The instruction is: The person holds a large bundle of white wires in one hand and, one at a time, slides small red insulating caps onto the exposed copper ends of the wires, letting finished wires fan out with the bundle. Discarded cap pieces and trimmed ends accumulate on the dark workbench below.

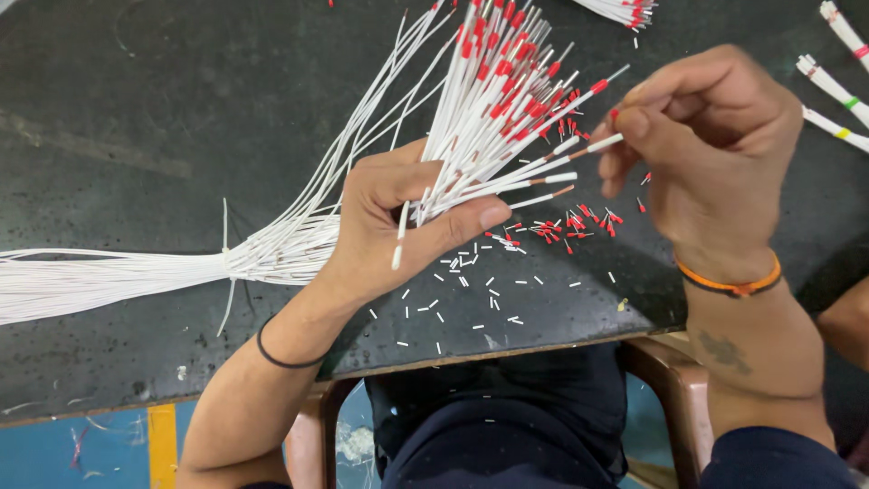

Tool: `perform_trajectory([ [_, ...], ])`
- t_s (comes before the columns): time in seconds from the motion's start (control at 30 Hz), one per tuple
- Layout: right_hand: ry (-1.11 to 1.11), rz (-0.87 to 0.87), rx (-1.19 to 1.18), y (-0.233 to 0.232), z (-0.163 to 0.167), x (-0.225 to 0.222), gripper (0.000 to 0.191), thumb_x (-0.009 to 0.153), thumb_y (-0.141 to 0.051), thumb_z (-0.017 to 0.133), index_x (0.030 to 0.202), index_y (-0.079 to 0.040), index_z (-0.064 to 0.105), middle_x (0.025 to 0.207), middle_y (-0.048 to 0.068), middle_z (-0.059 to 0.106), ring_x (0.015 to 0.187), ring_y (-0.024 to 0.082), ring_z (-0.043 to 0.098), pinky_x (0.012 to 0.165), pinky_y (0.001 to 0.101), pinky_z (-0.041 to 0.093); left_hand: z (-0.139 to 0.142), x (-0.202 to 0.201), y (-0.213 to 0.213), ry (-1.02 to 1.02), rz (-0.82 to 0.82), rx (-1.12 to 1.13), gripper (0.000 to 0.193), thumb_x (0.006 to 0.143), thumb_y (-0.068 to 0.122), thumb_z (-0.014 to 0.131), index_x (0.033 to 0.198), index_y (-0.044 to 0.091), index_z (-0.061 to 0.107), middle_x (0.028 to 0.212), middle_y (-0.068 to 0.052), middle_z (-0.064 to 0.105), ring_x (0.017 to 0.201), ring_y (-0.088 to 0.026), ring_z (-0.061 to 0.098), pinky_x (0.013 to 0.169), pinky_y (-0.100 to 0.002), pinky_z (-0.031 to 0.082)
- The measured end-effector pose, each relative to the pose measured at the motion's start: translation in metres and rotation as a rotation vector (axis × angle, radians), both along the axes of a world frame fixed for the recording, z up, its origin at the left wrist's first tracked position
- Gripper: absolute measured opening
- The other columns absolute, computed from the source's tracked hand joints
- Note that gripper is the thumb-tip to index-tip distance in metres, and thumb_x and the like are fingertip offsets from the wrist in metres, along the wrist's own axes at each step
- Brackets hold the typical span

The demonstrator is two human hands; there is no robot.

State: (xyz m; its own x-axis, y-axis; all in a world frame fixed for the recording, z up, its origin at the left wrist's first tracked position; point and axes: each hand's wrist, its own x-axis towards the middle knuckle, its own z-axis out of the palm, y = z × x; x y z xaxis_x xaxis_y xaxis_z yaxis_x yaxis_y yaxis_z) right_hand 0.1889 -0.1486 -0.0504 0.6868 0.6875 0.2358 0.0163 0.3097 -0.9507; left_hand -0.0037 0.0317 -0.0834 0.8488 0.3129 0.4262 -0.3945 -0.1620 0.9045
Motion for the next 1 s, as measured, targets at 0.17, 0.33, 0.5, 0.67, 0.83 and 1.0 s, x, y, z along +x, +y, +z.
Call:
perform_trajectory([
  [0.17, 0.096, 0.149, 0.019, -0.007, -0.005, 0.003, 0.007, 0.094, 0.011, 0.067, 0.101, 0.010, 0.066, 0.086, 0.023, 0.070, 0.066, 0.024, 0.069, 0.054, 0.0321, 0.058, 0.003, 0.005, 0.001, 0.080, 0.018, 0.033, 0.023, 0.093, 0.004, 0.085, 0.114, 0.001, 0.076, 0.109, -0.009, 0.077, 0.089, -0.010, 0.071, 0.079, -0.023, 0.054],
  [0.33, 0.114, 0.212, 0.036, -0.017, -0.012, 0.005, 0.015, 0.092, 0.011, 0.069, 0.107, 0.011, 0.068, 0.094, 0.026, 0.070, 0.069, 0.027, 0.070, 0.056, 0.0334, 0.060, 0.006, 0.005, 0.003, 0.094, 0.024, 0.078, 0.022, 0.092, 0.003, 0.086, 0.112, 0.001, 0.076, 0.111, -0.008, 0.077, 0.094, -0.011, 0.072, 0.084, -0.023, 0.055],
  [0.5, 0.099, 0.233, 0.052, -0.019, -0.026, 0.005, 0.010, 0.099, 0.007, 0.072, 0.107, 0.013, 0.068, 0.095, 0.028, 0.070, 0.068, 0.028, 0.070, 0.057, 0.0345, 0.058, 0.002, 0.006, 0.003, 0.093, 0.032, 0.066, 0.022, 0.092, 0.000, 0.087, 0.111, -0.001, 0.075, 0.110, -0.009, 0.076, 0.093, -0.011, 0.073, 0.082, -0.022, 0.057],
  [0.67, 0.107, 0.329, 0.103, -0.012, -0.042, 0.008, 0.015, 0.105, -0.004, 0.073, 0.108, 0.010, 0.068, 0.093, 0.028, 0.070, 0.068, 0.030, 0.071, 0.058, 0.0363, 0.056, -0.003, 0.005, 0.004, 0.077, 0.012, 0.066, 0.024, 0.092, -0.002, 0.086, 0.113, -0.003, 0.074, 0.108, -0.011, 0.075, 0.092, -0.011, 0.072, 0.080, -0.022, 0.056],
  [0.83, 0.101, 0.400, 0.105, -0.008, -0.055, 0.006, 0.021, 0.111, -0.013, 0.067, 0.108, 0.007, 0.065, 0.091, 0.025, 0.067, 0.070, 0.030, 0.070, 0.059, 0.0357, 0.056, -0.011, 0.007, 0.011, 0.037, -0.016, 0.137, 0.019, 0.094, -0.001, 0.088, 0.107, -0.004, 0.074, 0.104, -0.011, 0.074, 0.088, -0.012, 0.071, 0.077, -0.023, 0.055],
  [1.0, 0.045, 0.397, 0.027, -0.005, -0.061, 0.010, 0.022, 0.114, -0.020, 0.058, 0.111, 0.002, 0.060, 0.081, 0.021, 0.067, 0.062, 0.025, 0.067, 0.056, 0.0335, 0.056, -0.021, 0.009, 0.015, -0.014, -0.039, 0.160, 0.020, 0.100, -0.001, 0.089, 0.109, -0.005, 0.072, 0.104, -0.012, 0.073, 0.090, -0.013, 0.070, 0.079, -0.024, 0.053],
])
